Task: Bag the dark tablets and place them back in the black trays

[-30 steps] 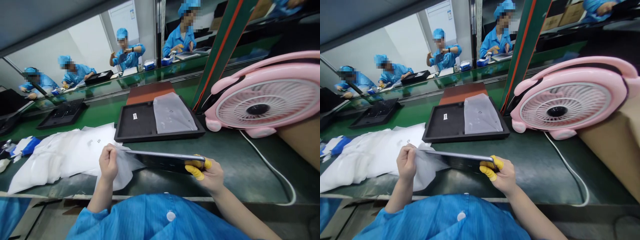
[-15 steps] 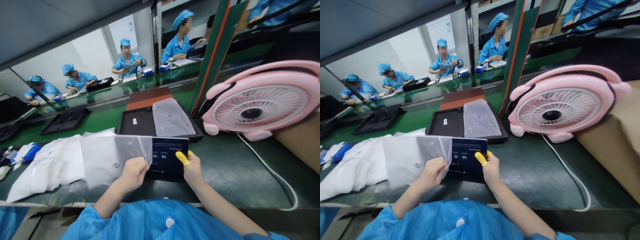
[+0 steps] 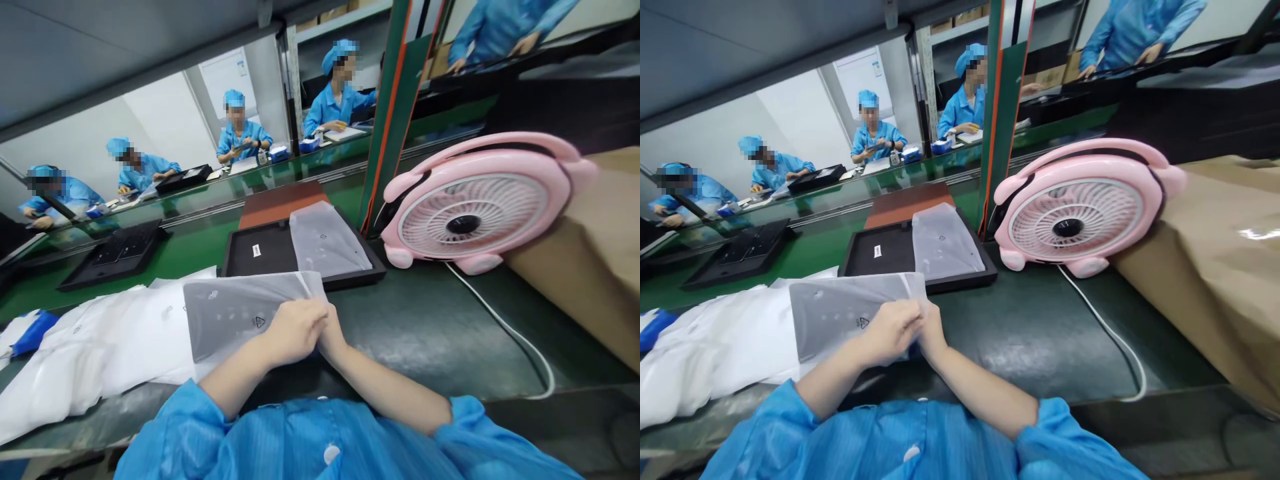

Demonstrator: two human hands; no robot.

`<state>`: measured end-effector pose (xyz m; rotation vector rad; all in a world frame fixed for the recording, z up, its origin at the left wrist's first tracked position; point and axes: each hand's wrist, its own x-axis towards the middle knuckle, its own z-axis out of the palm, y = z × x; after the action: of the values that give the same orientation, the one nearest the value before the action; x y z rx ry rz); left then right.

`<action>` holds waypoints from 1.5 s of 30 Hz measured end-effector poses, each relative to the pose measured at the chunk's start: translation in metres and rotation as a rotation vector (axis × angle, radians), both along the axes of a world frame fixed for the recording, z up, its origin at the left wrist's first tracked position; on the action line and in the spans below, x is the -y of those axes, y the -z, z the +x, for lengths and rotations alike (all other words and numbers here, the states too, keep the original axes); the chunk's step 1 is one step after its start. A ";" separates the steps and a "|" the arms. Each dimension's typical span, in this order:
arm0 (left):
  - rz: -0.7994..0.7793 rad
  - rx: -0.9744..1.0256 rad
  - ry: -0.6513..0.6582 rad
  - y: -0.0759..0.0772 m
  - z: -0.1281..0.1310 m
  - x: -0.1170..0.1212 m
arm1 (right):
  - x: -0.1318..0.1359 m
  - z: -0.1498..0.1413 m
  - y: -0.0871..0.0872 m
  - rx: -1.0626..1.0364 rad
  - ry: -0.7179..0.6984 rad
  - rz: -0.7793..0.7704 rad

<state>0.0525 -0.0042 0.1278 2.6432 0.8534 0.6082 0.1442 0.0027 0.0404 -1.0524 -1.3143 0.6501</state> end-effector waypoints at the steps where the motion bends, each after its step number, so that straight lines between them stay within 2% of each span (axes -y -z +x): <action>1: -0.021 0.014 -0.015 -0.004 -0.008 0.000 | -0.002 0.002 -0.004 -0.039 -0.002 -0.026; 3: 0.008 0.111 -0.135 -0.019 -0.032 -0.005 | -0.004 0.006 -0.016 -0.195 -0.062 -0.124; 5: 0.079 0.199 -0.326 -0.038 -0.056 -0.017 | -0.005 0.012 -0.035 -0.323 -0.167 -0.216; 6: 0.061 0.191 -0.399 -0.047 -0.067 -0.023 | -0.006 0.015 -0.045 -0.346 -0.225 -0.245; 8: -0.123 0.126 -0.464 -0.059 -0.081 -0.033 | -0.009 0.024 -0.068 -0.285 -0.311 -0.258; 10: -0.330 0.144 -0.483 -0.060 -0.088 -0.037 | -0.014 0.037 -0.087 -0.153 -0.383 -0.235; 11: -0.385 0.210 -0.495 -0.057 -0.089 -0.038 | -0.019 0.045 -0.095 -0.077 -0.431 -0.207; 14: -0.383 0.505 -0.591 -0.041 -0.096 -0.039 | -0.035 0.073 -0.112 0.215 -0.625 -0.078; 16: -0.370 0.634 -0.666 -0.032 -0.104 -0.042 | -0.046 0.090 -0.118 0.448 -0.675 -0.030; 19: -0.382 0.698 -0.739 -0.025 -0.115 -0.048 | -0.063 0.105 -0.128 0.692 -0.577 -0.007; 21: -0.420 0.727 -0.745 -0.022 -0.119 -0.053 | -0.077 0.112 -0.140 0.711 -0.492 0.068; 23: -0.455 0.803 -0.761 -0.019 -0.119 -0.061 | -0.092 0.117 -0.151 0.582 -0.356 0.196; 25: -0.486 0.907 -0.799 -0.016 -0.119 -0.074 | -0.106 0.121 -0.155 0.343 -0.116 0.327; 27: -0.517 0.986 -0.835 -0.016 -0.119 -0.094 | -0.115 0.119 -0.142 0.129 0.145 0.410; 29: -0.541 1.012 -0.871 -0.018 -0.120 -0.121 | -0.114 0.107 -0.110 0.077 0.265 0.446; 30: -0.550 1.010 -0.902 -0.019 -0.121 -0.135 | -0.109 0.098 -0.089 0.131 0.245 0.453; 33: -0.588 0.972 -1.067 -0.017 -0.118 -0.178 | -0.086 0.064 -0.025 0.463 0.071 0.562; 35: -0.619 0.929 -1.163 -0.007 -0.113 -0.201 | -0.071 0.045 0.005 0.555 -0.013 0.606; 37: -0.650 0.873 -1.214 0.008 -0.108 -0.217 | -0.064 0.034 0.019 0.595 -0.069 0.641; 41: -0.772 0.761 -1.208 0.037 -0.103 -0.235 | -0.070 0.030 0.022 0.635 -0.109 0.680; 45: -0.821 0.730 -1.138 0.044 -0.110 -0.241 | -0.078 0.032 0.025 0.649 -0.081 0.754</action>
<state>-0.0574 0.2364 0.0838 0.9229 1.7652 1.0383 0.1759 0.0810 0.0152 -0.5837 -1.9522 -0.1835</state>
